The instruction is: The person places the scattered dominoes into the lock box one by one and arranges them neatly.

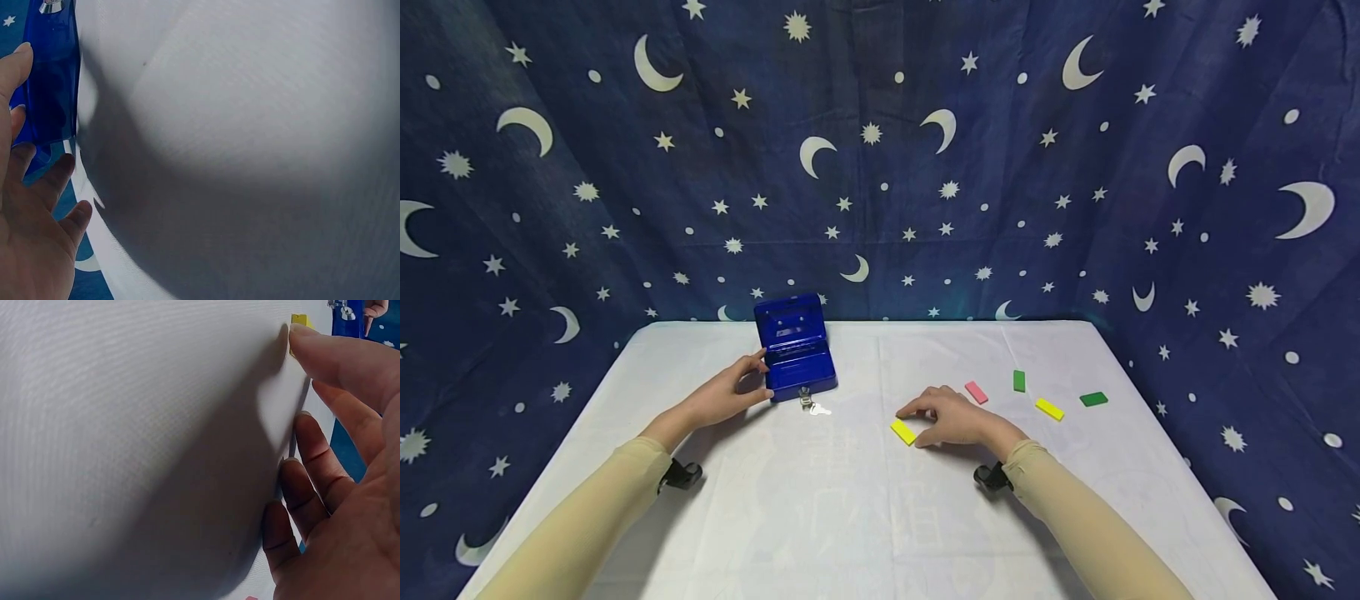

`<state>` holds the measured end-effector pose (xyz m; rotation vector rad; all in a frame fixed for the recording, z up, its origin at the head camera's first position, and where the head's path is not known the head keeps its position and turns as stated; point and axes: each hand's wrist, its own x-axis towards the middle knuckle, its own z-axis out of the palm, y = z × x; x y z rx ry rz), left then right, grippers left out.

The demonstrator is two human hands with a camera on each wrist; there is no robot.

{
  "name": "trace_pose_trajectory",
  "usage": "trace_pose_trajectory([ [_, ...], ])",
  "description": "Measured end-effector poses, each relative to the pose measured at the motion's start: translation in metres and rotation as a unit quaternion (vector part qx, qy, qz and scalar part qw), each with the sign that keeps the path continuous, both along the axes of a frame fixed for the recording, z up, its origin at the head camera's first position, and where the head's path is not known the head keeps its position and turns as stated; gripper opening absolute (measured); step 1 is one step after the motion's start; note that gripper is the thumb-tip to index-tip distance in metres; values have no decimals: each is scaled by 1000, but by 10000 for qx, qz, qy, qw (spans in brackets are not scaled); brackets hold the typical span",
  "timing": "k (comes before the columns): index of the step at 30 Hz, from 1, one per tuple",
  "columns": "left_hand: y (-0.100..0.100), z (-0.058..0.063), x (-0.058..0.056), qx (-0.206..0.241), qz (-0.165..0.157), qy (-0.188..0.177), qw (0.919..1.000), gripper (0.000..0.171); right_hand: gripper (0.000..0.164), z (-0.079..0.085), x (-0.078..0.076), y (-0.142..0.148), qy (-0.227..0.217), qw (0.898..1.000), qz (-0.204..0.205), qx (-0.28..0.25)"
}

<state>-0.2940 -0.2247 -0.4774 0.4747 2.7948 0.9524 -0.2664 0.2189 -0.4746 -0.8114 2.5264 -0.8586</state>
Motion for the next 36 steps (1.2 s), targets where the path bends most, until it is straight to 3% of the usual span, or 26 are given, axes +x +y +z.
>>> trace_pose_trajectory([
  [15, -3, -2, -3, 195, -16, -37, 9998, 51, 47, -4, -2, 0, -133, 9999, -11, -59],
  [22, -3, 0, -2, 311, -55, -95, 9995, 47, 45, -5, -1, 1, 66, 9999, 79, -87],
  [36, -2, -2, -4, 260, -1, -124, 9996, 45, 39, -8, -2, 0, 45, 9999, -68, -82],
])
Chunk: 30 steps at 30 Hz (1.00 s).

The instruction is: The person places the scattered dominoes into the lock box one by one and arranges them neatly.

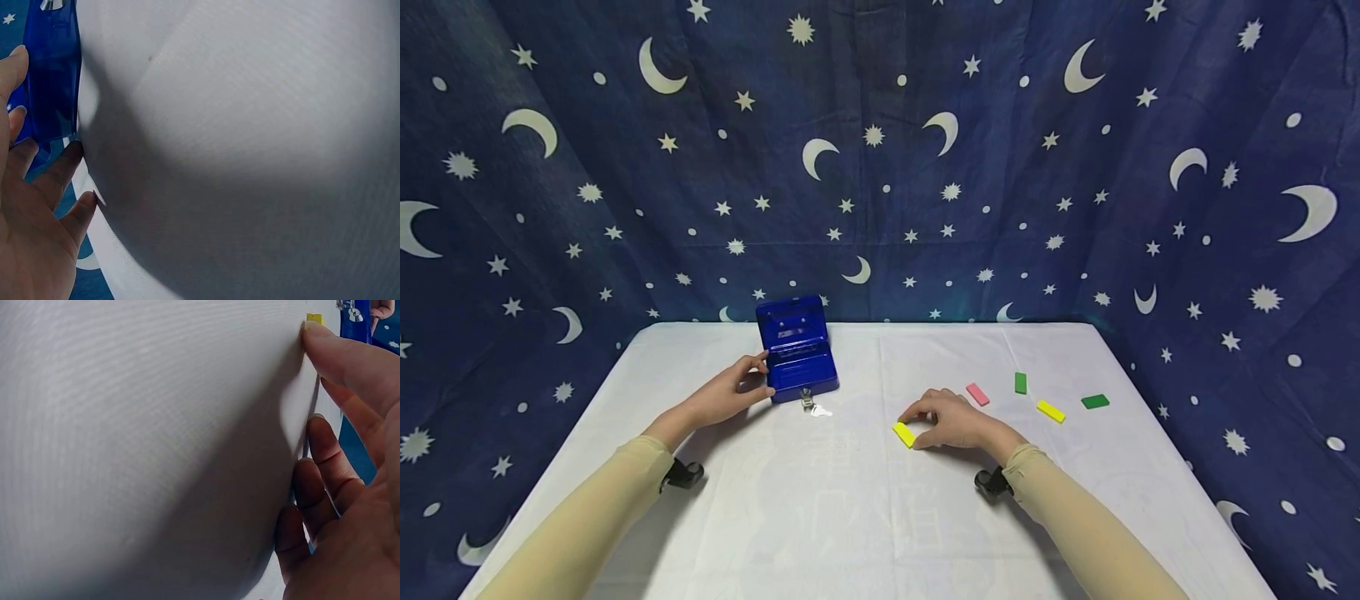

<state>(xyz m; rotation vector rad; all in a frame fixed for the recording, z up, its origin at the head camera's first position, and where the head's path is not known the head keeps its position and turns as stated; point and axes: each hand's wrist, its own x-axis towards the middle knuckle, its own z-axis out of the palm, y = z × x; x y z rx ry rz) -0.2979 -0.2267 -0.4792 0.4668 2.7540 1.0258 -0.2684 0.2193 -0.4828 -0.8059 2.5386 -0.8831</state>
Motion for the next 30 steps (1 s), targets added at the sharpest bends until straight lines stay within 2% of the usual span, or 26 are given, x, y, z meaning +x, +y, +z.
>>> trace_pose_trajectory([
  [18, 1, -1, -2, -206, 139, -16, 9997, 47, 38, 0, -3, -10, 641, 9976, 84, 252],
  [30, 0, 0, -2, -211, 125, -26, 9997, 47, 38, 11, -22, -33, 776, 9963, -300, 190],
])
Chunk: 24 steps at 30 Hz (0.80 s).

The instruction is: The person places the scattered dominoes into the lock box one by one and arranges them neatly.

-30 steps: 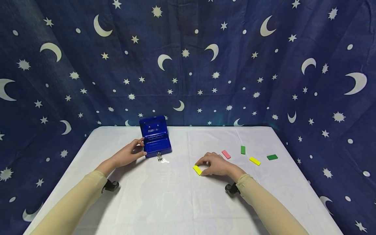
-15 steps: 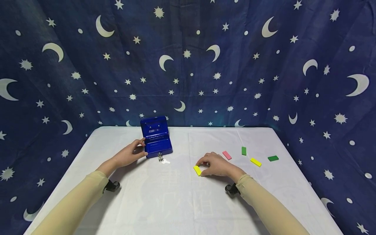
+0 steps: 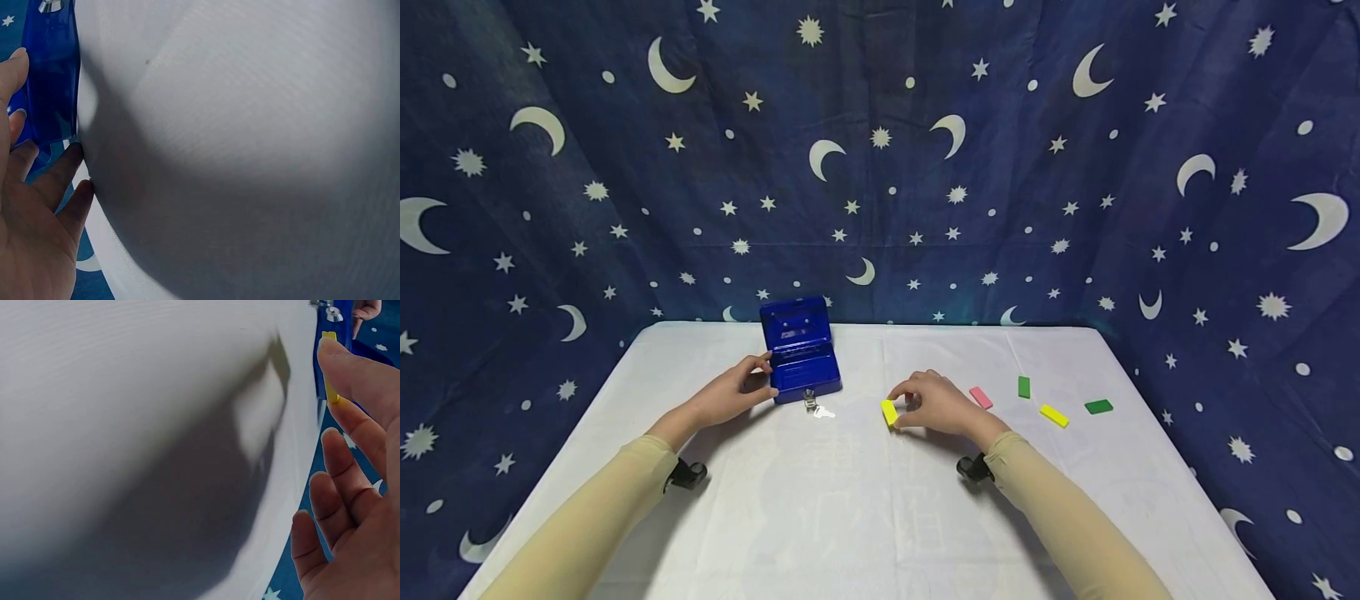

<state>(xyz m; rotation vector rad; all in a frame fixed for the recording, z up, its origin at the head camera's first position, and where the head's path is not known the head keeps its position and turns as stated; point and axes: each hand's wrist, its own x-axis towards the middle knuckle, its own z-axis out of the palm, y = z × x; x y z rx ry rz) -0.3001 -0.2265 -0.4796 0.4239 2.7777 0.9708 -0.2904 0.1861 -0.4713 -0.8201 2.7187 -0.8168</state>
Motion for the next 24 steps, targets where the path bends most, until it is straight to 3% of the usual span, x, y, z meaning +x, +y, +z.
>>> trace_pose_trajectory([
  [24, -2, 0, 0, 27, 31, -51, 10000, 50, 43, 18, -48, -95, 428, 9983, -321, -225],
])
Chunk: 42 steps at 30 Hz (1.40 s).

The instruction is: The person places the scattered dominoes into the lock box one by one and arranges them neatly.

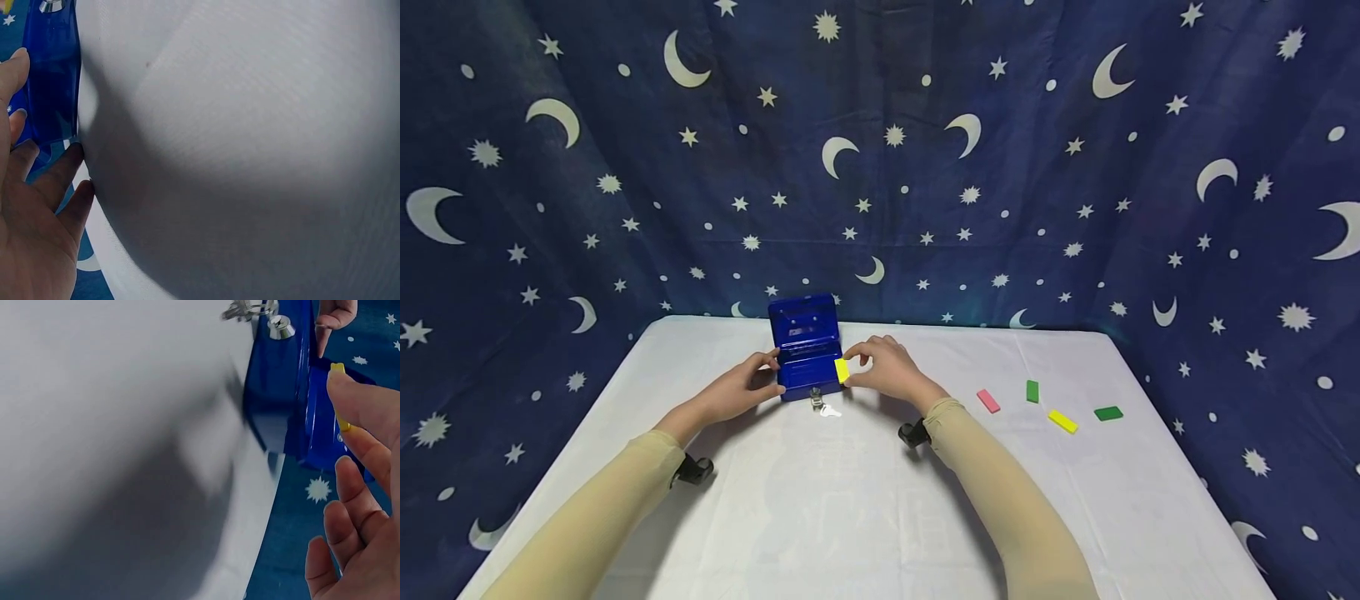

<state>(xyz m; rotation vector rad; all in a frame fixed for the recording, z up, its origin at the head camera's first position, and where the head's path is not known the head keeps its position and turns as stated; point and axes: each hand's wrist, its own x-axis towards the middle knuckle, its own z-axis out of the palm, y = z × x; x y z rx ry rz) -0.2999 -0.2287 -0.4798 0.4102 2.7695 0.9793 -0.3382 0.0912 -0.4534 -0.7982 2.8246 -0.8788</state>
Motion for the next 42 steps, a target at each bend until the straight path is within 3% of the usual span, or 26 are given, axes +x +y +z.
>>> trace_pose_trajectory([
  [9, 6, 2, -3, -5, -3, -37, 10000, 49, 46, 2, -10, -36, 345, 9988, -284, 181],
  [19, 8, 3, -4, 33, 4, -112, 9999, 48, 47, 5, -12, -69, 403, 9977, -269, 466],
  [32, 3, 2, -2, 92, -10, -118, 9999, 46, 42, -7, -15, -104, 501, 9899, -301, 1288],
  [42, 1, 2, 0, 61, -18, -40, 10000, 47, 39, -15, -15, -117, 455, 9866, -268, 1546],
])
